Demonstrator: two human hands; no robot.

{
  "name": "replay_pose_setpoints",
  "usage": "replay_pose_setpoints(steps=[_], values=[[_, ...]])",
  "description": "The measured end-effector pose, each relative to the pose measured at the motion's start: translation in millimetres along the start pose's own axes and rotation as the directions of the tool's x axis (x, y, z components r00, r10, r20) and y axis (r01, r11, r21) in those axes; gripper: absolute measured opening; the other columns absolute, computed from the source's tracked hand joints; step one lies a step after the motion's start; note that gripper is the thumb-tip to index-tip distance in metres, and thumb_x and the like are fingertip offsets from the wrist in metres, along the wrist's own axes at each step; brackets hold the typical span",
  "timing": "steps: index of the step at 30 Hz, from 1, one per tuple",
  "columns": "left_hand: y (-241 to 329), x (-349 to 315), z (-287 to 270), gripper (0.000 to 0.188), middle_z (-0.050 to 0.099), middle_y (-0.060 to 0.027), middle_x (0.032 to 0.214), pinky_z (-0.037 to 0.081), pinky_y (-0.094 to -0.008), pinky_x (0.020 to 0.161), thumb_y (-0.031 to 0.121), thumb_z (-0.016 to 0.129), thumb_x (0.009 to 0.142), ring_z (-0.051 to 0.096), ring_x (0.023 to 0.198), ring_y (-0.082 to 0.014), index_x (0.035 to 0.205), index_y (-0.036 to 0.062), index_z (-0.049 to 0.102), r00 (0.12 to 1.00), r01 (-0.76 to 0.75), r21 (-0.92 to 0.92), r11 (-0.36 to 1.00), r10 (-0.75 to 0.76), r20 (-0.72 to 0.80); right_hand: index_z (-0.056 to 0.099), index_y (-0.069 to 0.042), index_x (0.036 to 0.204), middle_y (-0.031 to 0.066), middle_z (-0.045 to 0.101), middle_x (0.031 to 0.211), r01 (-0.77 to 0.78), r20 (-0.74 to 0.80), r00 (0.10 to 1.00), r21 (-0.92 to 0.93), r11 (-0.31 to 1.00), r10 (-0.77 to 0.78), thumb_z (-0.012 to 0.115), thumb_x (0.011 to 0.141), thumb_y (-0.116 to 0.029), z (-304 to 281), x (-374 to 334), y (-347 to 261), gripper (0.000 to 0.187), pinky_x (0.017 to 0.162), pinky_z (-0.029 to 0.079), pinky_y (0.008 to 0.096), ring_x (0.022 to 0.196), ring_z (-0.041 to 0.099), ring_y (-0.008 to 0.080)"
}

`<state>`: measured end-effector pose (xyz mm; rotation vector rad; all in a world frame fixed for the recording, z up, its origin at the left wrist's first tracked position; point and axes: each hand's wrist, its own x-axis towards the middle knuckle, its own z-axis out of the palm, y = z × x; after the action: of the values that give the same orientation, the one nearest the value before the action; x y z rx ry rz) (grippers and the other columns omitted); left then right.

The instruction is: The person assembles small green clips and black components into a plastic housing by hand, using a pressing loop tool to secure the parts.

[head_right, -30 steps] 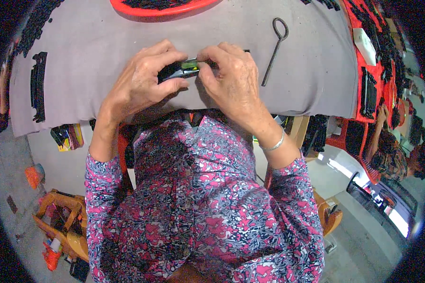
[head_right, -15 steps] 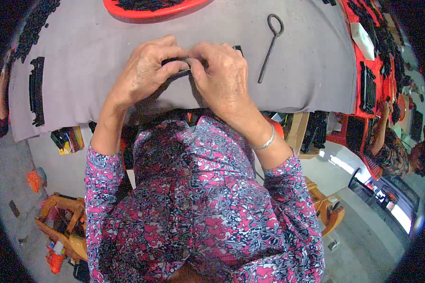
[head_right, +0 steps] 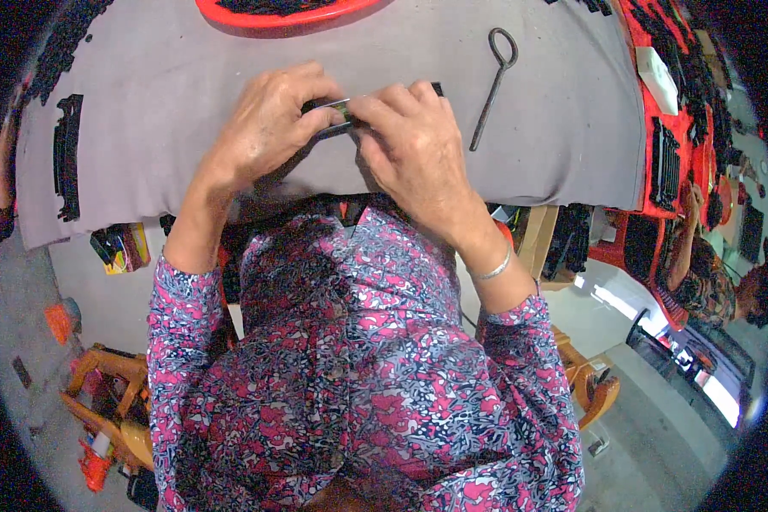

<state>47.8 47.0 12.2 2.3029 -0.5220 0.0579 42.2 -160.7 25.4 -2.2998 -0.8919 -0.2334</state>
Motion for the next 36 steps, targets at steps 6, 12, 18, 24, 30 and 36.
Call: replay_pose_setpoints(steps=[6, 12, 18, 24, 30, 36], values=[[-9.7, -8.0, -14.2, 0.028, 0.062, -0.0163, 0.097, 0.049, -0.0399, 0.08, 0.013, 0.061, 0.089, 0.062, 0.09, -0.0335, 0.111, -0.0042, 0.064, 0.996, -0.057, -0.182, 0.982, 0.068, 0.052, 0.068, -0.013, 0.103, 0.0019, 0.062, 0.099, 0.088, 0.041, 0.996, -0.206, 0.975, -0.081, 0.071, 0.076, -0.01, 3.9, 2.0, -8.8, 0.027, 0.078, 0.042, 0.0405, 0.092, 0.054, 0.0255], [0.6, -29.0, -19.3, 0.037, 0.062, -0.0153, 0.098, 0.049, -0.0388, 0.081, 0.011, 0.07, 0.082, 0.062, 0.091, -0.032, 0.115, -0.0039, 0.063, 0.999, -0.013, -0.169, 0.986, 0.02, 0.038, 0.068, -0.014, 0.104, 0.0, 0.061, 0.097, 0.2, 0.088, 0.979, -0.25, 0.947, -0.183, 0.072, 0.076, -0.013, 13.0, 4.4, -7.4, 0.028, 0.08, 0.042, 0.0413, 0.093, 0.055, 0.023], [3.6, -33.0, -12.6, 0.044, 0.062, -0.0127, 0.092, 0.05, -0.0359, 0.077, 0.001, 0.077, 0.069, 0.062, 0.086, -0.0283, 0.111, -0.0033, 0.066, 0.999, 0.011, -0.186, 0.983, -0.019, -0.04, 0.067, -0.011, 0.101, 0.002, 0.058, 0.094, 0.195, 0.162, 0.972, -0.136, 0.971, -0.173, 0.07, 0.077, -0.011, 15.4, 9.8, -9.6, 0.024, 0.078, 0.044, 0.039, 0.093, 0.055, 0.0242], [6.5, -35.0, -10.6, 0.043, 0.061, -0.011, 0.087, 0.05, -0.0346, 0.073, -0.002, 0.076, 0.068, 0.063, 0.08, -0.0266, 0.11, -0.002, 0.067, 0.994, 0.049, -0.183, 0.982, -0.066, -0.086, 0.065, -0.009, 0.099, 0.0042, 0.056, 0.092, 0.234, 0.244, 0.949, -0.133, 0.963, -0.197, 0.07, 0.076, -0.012, 11.7, 13.0, -12.1, 0.024, 0.077, 0.045, 0.0387, 0.091, 0.054, 0.0253], [7.6, -39.3, -5.5, 0.041, 0.061, -0.0117, 0.087, 0.05, -0.0348, 0.074, -0.003, 0.074, 0.068, 0.063, 0.081, -0.0271, 0.108, -0.0018, 0.068, 0.995, 0.036, -0.123, 0.992, -0.047, -0.085, 0.071, -0.004, 0.099, 0.0088, 0.07, 0.091, 0.079, -0.15, 0.987, 0.089, 0.993, -0.065, 0.069, 0.078, -0.003, -25.0, 5.5, -2.4, 0.021, 0.074, 0.053, 0.0333, 0.083, 0.067, 0.024], [11.8, -36.2, -8.7, 0.042, 0.061, -0.0119, 0.089, 0.051, -0.0356, 0.076, -0.001, 0.076, 0.068, 0.063, 0.083, -0.0286, 0.109, -0.0011, 0.067, 0.996, 0.059, -0.111, 0.992, -0.067, -0.065, 0.072, -0.001, 0.105, 0.0126, 0.074, 0.087, -0.472, -0.23, 0.867, -0.09, 0.877, 0.442, 0.074, 0.085, -0.029, -69.9, 12.7, 99.3, 0.035, 0.073, 0.056, 0.0321, 0.079, 0.072, 0.0201]])
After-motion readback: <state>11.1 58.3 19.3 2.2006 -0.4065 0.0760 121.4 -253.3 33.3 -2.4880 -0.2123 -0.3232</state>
